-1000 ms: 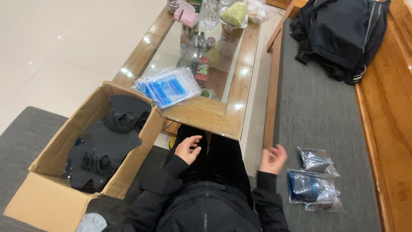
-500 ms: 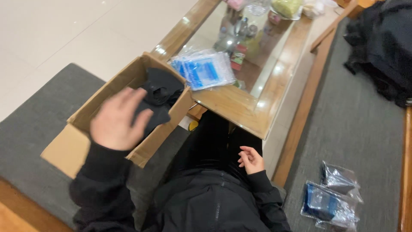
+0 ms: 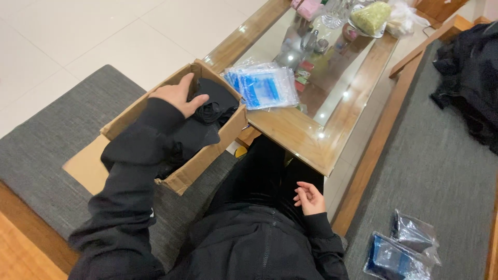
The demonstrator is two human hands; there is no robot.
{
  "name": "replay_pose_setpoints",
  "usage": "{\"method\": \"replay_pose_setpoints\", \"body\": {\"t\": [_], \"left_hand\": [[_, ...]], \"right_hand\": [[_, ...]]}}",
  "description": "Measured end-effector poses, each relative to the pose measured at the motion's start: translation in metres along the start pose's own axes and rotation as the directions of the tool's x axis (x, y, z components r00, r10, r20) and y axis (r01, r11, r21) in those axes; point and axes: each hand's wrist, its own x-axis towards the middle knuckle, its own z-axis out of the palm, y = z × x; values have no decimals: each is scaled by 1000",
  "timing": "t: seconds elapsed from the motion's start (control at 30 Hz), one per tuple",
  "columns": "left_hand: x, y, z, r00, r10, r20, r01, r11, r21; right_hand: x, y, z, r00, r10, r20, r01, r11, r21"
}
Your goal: Packing black face masks into individual plastic bags
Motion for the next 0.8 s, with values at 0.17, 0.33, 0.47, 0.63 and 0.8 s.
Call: {"method": "replay_pose_setpoints", "body": {"t": [0.17, 0.33, 0.47, 0.63, 0.8], "left_hand": [[49, 8, 24, 990, -34, 137, 35, 999, -8], [76, -2, 44, 990, -66, 126, 67, 998, 0], [59, 7, 44, 1000, -11, 14, 11, 1000, 29], [60, 19, 77, 989, 145, -34, -136, 974, 180], [71, 24, 115, 993, 77, 89, -105, 920, 377]], "right_hand": [[-9, -18, 0, 1000, 22, -8, -22, 1000, 10], [-5, -12, 2, 999, 38, -21, -37, 998, 47], [-4, -6, 1, 999, 37, -18, -37, 999, 41], [-8, -20, 1, 1000, 14, -2, -14, 999, 32], [-4, -12, 2, 1000, 24, -10, -24, 999, 32]]}}
